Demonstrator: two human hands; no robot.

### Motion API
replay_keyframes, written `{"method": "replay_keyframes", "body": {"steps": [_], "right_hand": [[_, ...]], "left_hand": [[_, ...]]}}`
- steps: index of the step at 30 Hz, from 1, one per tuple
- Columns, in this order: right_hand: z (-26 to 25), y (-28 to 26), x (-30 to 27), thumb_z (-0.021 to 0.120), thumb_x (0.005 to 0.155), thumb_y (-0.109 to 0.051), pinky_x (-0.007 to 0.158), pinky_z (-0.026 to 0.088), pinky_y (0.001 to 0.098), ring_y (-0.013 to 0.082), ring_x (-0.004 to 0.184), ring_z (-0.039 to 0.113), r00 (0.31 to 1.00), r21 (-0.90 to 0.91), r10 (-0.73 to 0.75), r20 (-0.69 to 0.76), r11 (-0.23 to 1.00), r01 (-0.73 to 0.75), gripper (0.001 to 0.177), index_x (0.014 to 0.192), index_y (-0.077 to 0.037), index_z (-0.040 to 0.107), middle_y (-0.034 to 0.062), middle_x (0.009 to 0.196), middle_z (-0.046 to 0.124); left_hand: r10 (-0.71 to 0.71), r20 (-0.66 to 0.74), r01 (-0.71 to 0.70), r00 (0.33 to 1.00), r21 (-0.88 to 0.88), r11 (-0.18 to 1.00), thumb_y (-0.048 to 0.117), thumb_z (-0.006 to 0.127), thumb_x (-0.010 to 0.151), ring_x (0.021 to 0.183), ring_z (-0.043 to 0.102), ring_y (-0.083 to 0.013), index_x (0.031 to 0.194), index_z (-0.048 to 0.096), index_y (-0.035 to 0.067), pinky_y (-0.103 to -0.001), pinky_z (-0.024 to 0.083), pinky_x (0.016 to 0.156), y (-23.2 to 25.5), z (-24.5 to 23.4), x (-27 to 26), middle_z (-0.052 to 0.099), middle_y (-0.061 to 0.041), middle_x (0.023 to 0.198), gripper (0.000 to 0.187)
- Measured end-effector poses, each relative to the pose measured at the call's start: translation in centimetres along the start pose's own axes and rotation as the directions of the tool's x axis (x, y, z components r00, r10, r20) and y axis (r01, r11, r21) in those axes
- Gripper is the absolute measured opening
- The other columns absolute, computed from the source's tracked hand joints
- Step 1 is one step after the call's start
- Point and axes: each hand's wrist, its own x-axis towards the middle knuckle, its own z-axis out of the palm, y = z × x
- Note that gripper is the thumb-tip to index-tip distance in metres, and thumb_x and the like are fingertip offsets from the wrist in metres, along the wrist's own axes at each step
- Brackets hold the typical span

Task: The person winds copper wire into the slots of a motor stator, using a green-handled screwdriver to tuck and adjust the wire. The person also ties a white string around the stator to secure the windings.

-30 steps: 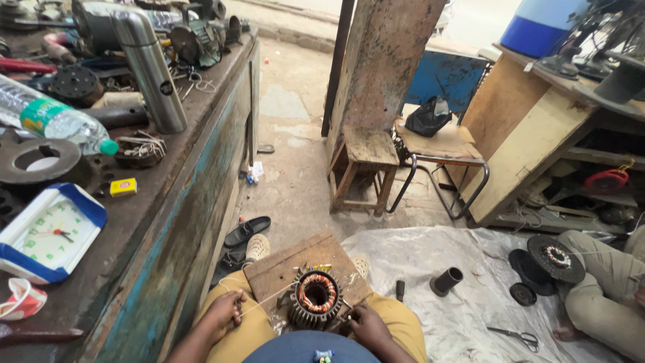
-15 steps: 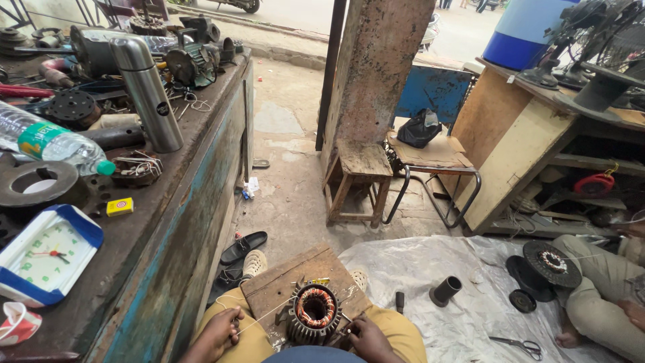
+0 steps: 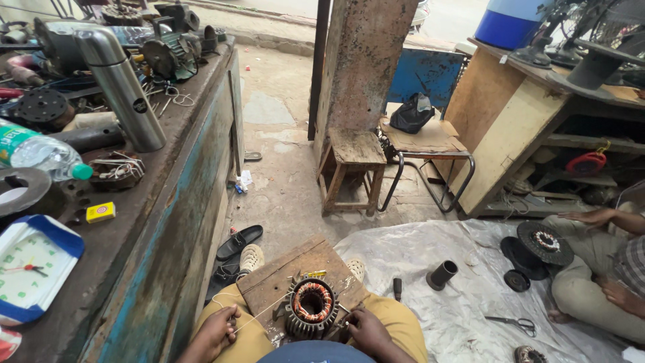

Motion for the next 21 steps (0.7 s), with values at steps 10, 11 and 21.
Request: {"method": "replay_keyframes", "body": {"steps": [10,11,21], "right_hand": [[-0.3,-0.6,-0.4,0.071,0.084,-0.019,0.101,0.05,0.0352,0.0271,0.116,0.064,1.0,-0.019,0.012,-0.009,1.0,-0.012,0.022,0.103,-0.011,0.076,0.0066,0.124,0.065],[-0.3,-0.6,-0.3,0.071,0.084,-0.019,0.101,0.049,0.0357,0.0276,0.117,0.063,1.0,-0.019,0.001,-0.008,1.0,-0.002,0.021,0.103,-0.011,0.077,0.0068,0.127,0.064],[-0.4,-1.2,-0.4,0.071,0.085,-0.02,0.099,0.051,0.0362,0.0274,0.115,0.065,1.0,-0.068,0.014,-0.012,0.998,-0.015,0.026,0.108,-0.011,0.075,0.0065,0.126,0.065]], "left_hand": [[0.022,0.061,-0.018,0.998,-0.062,0.998,0.031,0.056,0.102,0.051,0.038,-0.0096,0.089,0.056,0.007,-0.027,0.034,0.048,-0.8,-1.1,1.3,0.036,0.003,0.061,0.027],[0.008,0.061,-0.004,0.998,-0.063,0.998,0.032,0.057,0.101,0.051,0.037,-0.0091,0.089,0.056,0.007,-0.026,0.034,0.048,-0.8,-1.2,1.5,0.036,0.004,0.061,0.028],[-0.04,0.041,0.043,0.998,-0.058,0.997,0.04,0.062,0.098,0.053,0.039,-0.0077,0.09,0.057,0.009,-0.025,0.037,0.049,-0.7,-1.8,2.0,0.036,0.006,0.063,0.033]]}}
